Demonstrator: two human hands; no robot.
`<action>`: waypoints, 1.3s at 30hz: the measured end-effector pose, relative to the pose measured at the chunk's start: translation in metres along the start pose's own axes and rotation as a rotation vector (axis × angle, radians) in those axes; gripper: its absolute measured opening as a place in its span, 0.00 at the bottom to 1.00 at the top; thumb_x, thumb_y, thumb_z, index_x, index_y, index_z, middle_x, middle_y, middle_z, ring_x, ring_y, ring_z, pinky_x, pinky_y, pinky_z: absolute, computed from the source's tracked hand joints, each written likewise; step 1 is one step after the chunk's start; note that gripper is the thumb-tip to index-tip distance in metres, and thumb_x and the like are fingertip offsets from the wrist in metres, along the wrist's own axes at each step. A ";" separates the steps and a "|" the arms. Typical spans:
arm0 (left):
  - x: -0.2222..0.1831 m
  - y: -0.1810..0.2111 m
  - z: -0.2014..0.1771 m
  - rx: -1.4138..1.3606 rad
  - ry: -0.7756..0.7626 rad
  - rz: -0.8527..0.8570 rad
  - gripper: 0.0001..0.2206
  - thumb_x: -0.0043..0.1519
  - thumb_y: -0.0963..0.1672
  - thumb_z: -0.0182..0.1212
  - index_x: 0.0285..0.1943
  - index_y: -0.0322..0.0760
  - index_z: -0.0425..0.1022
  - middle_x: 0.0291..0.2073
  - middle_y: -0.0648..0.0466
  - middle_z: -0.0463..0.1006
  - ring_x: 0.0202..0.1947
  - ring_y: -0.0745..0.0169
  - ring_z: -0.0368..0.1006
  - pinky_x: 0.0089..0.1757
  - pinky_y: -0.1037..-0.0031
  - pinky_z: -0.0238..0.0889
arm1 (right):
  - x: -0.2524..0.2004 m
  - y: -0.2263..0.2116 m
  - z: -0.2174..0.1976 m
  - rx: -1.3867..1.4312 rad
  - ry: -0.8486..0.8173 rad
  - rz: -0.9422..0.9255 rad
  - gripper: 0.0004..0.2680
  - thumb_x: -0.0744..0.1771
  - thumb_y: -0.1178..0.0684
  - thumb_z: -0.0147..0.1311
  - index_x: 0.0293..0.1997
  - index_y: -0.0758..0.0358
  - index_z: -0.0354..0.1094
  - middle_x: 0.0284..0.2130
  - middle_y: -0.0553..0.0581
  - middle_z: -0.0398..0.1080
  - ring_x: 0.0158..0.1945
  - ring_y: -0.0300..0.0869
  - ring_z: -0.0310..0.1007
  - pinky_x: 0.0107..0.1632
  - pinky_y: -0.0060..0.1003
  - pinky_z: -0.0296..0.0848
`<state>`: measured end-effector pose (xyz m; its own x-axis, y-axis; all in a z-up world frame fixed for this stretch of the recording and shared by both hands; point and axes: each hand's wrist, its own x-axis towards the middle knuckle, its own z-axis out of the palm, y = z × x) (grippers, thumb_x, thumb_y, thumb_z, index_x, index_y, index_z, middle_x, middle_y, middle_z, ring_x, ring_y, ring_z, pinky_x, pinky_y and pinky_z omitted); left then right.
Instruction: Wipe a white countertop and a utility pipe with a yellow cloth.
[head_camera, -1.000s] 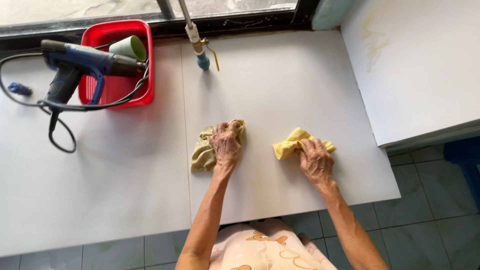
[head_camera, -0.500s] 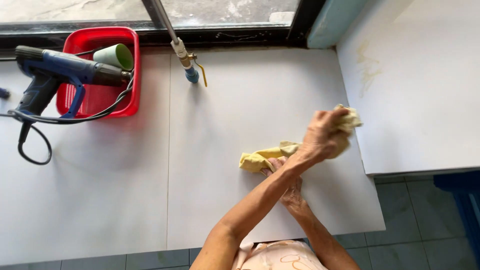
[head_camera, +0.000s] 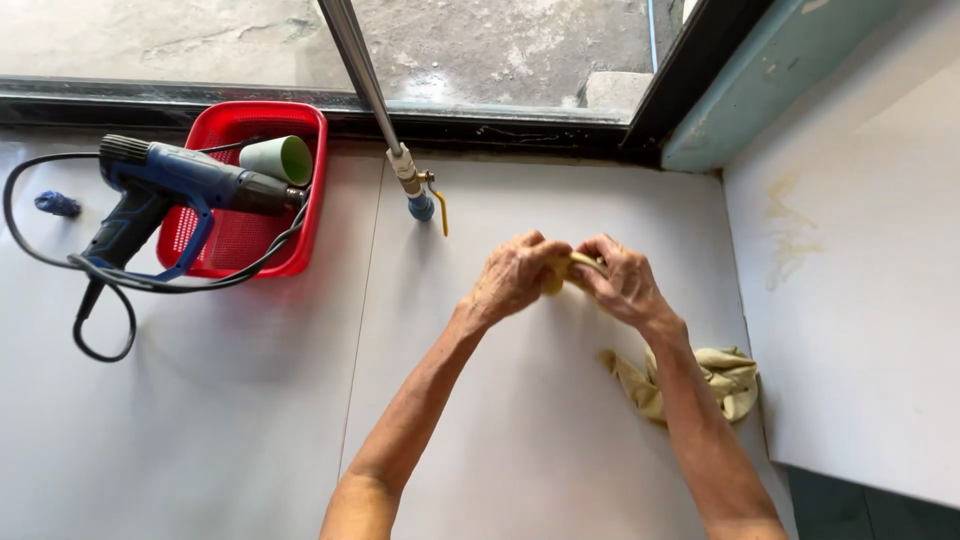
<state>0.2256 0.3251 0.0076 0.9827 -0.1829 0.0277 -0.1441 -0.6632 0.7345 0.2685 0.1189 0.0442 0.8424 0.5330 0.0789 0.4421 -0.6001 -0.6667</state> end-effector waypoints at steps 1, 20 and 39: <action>0.016 -0.003 -0.004 -0.001 0.004 -0.004 0.14 0.67 0.45 0.62 0.62 0.57 0.75 0.51 0.57 0.74 0.49 0.59 0.74 0.49 0.67 0.72 | 0.021 0.009 0.001 0.000 -0.005 -0.003 0.09 0.67 0.50 0.62 0.46 0.60 0.71 0.37 0.57 0.77 0.36 0.43 0.79 0.40 0.40 0.81; 0.144 -0.117 0.021 0.480 0.433 0.244 0.30 0.61 0.45 0.67 0.74 0.38 0.63 0.64 0.46 0.69 0.65 0.47 0.62 0.64 0.56 0.54 | 0.179 0.130 0.079 -0.437 0.139 -0.207 0.17 0.67 0.44 0.59 0.64 0.51 0.70 0.65 0.56 0.63 0.66 0.53 0.54 0.59 0.61 0.53; 0.025 -0.070 0.048 0.124 0.201 -0.013 0.21 0.51 0.32 0.54 0.55 0.31 0.71 0.47 0.39 0.74 0.45 0.40 0.72 0.48 0.56 0.69 | 0.052 0.120 0.120 -0.297 0.060 -0.238 0.11 0.69 0.64 0.46 0.55 0.62 0.73 0.39 0.61 0.72 0.42 0.49 0.68 0.52 0.43 0.73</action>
<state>0.2545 0.3318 -0.0756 0.9861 -0.0341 0.1624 -0.1326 -0.7506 0.6473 0.3289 0.1460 -0.1204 0.7181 0.6478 0.2544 0.6901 -0.6151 -0.3814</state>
